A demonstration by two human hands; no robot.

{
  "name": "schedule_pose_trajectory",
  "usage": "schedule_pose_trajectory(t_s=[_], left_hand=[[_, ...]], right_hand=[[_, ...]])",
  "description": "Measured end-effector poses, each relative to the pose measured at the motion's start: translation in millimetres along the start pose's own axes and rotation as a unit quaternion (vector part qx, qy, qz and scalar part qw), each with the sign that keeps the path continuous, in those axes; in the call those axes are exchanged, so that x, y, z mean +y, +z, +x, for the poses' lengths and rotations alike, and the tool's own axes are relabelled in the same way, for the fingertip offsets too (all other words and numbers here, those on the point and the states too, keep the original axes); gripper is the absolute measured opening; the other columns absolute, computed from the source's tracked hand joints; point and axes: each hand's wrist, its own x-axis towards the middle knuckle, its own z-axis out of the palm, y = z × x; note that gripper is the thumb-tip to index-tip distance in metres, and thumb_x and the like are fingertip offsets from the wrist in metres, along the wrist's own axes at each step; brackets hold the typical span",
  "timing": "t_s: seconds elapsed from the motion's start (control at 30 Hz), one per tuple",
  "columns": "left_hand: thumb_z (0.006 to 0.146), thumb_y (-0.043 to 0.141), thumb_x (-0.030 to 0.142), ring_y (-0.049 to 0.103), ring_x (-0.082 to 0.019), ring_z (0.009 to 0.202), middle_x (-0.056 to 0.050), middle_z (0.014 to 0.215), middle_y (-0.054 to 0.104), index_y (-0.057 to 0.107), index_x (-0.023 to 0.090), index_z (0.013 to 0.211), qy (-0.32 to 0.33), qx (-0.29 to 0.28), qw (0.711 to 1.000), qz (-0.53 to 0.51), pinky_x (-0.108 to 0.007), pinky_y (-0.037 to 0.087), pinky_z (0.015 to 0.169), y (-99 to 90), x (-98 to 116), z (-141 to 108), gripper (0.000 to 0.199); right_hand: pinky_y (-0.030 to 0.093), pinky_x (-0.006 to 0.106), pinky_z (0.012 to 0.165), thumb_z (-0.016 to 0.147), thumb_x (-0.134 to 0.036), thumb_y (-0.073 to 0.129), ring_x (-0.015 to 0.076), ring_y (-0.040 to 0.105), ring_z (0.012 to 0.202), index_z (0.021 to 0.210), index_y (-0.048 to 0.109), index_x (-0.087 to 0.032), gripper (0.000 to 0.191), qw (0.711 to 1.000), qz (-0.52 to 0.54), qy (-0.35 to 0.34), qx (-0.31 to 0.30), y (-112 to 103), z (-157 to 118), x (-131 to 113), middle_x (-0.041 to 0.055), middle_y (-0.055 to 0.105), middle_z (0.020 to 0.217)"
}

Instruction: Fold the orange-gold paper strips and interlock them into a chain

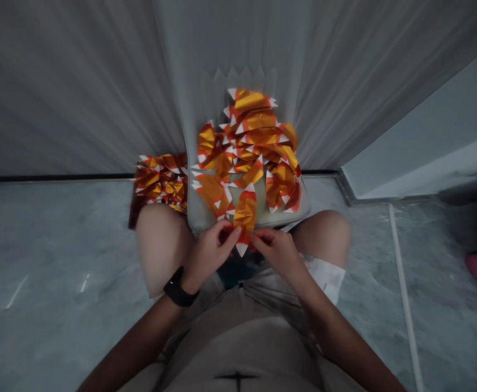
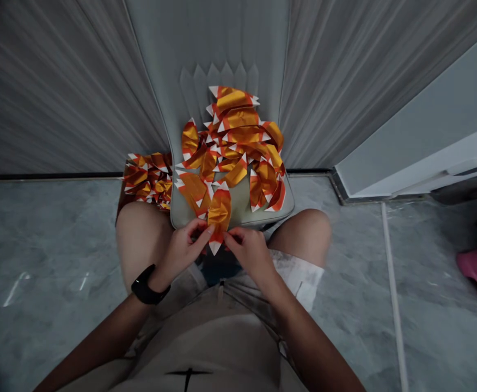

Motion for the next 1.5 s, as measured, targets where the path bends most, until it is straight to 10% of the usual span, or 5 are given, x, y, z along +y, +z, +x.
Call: schedule_pose_trajectory(t_s=[0.47, 0.8, 1.07, 1.5], left_hand=[[0.089, 0.062, 0.055, 0.062, -0.013, 0.059, 0.000, 0.071, 0.065, 0.064, 0.018, 0.087, -0.056, -0.145, 0.983, -0.093, -0.022, 0.049, 0.048, -12.2, -6.5, -11.1, 0.037], [0.093, 0.056, 0.054, 0.057, -0.012, 0.054, 0.001, 0.068, 0.062, 0.066, 0.019, 0.090, -0.002, -0.017, 1.000, -0.017, -0.020, 0.044, 0.045, -22.3, 8.8, -3.9, 0.036], [0.096, 0.053, 0.048, 0.056, -0.012, 0.059, 0.000, 0.076, 0.066, 0.071, 0.019, 0.091, 0.074, -0.031, 0.994, 0.071, -0.021, 0.041, 0.050, -19.5, 15.0, 0.6, 0.034], [0.097, 0.052, 0.050, 0.052, -0.014, 0.074, 0.000, 0.078, 0.058, 0.063, 0.016, 0.087, 0.054, -0.059, 0.995, -0.053, -0.023, 0.041, 0.067, -21.7, 5.2, 2.3, 0.037]], right_hand=[[0.048, 0.023, 0.057, 0.091, -0.036, 0.058, 0.0163, 0.069, 0.061, 0.079, 0.076, -0.021, 0.027, 0.996, -0.020, -0.013, -0.091, -17.8, 0.8, 15.2, 0.0002, 0.075, 0.067], [0.043, 0.023, 0.056, 0.092, -0.031, 0.056, 0.0155, 0.065, 0.058, 0.077, 0.077, -0.024, 0.027, 0.987, -0.118, -0.036, -0.100, -18.4, -17.1, 3.5, -0.0014, 0.073, 0.066], [0.051, 0.028, 0.073, 0.091, -0.040, 0.059, 0.0222, 0.073, 0.082, 0.101, 0.078, -0.022, 0.028, 0.994, -0.067, -0.055, 0.059, -13.2, -0.5, -11.3, 0.0049, 0.079, 0.092], [0.051, 0.026, 0.065, 0.088, -0.052, 0.060, 0.0179, 0.065, 0.071, 0.084, 0.077, -0.016, 0.040, 0.992, 0.120, -0.010, 0.027, -2.4, -6.7, -2.1, 0.0031, 0.075, 0.080]])
